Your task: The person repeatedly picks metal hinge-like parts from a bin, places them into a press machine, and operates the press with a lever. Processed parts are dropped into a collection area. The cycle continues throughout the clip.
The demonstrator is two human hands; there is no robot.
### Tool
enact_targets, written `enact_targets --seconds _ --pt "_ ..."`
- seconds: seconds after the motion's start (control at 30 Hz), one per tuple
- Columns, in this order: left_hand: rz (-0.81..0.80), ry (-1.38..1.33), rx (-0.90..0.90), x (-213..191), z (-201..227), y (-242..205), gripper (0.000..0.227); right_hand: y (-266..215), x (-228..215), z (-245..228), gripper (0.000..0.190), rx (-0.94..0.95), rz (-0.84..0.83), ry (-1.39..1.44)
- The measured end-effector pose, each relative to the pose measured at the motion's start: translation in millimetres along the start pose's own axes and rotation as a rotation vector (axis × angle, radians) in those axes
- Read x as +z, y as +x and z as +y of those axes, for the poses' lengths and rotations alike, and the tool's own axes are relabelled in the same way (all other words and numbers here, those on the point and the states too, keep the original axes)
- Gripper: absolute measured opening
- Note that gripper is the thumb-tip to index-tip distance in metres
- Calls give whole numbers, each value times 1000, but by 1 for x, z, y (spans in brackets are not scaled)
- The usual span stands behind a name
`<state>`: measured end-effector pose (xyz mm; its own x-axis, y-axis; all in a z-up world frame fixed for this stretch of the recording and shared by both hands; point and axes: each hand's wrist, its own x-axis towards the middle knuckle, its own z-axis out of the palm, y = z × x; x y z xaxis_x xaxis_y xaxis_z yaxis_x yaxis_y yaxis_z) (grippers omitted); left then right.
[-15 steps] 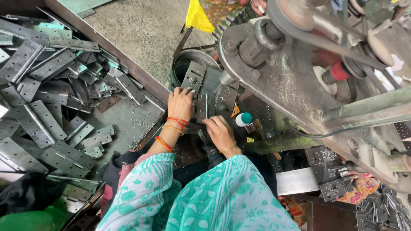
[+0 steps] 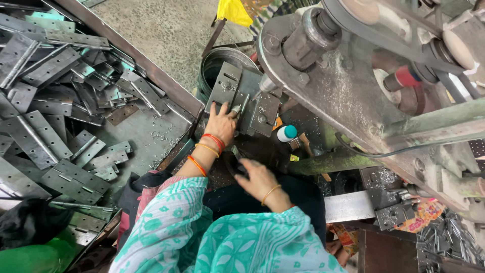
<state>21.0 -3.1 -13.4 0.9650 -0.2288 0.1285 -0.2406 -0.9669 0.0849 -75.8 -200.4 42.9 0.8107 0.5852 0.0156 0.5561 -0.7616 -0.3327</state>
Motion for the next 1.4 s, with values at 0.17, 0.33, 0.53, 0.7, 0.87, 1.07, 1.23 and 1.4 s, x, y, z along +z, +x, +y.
enact_targets --seconds 0.17,0.33,0.53,0.7,0.87,1.07,1.23,1.4 --pt "22 -45 -11 6 -5 7 49 -29 48 -2 66 319 -213 -75" --pt "50 -44 -1 1 -2 3 50 -57 111 6 56 362 -64 44" --pt "82 -19 -27 -6 4 -6 41 -55 110 12 57 375 -125 101" --pt "10 -14 -62 0 7 -2 36 -31 56 6 56 305 -186 16" --pt "151 -15 -125 9 10 23 40 -12 39 16 48 314 -236 -28" --pt "202 -30 -123 14 12 30 42 -60 118 13 55 339 -7 98" --pt "225 -1 -115 13 12 17 38 -68 137 28 56 347 -28 115" --pt "210 -19 -122 15 14 20 35 -45 90 18 55 246 -57 103"
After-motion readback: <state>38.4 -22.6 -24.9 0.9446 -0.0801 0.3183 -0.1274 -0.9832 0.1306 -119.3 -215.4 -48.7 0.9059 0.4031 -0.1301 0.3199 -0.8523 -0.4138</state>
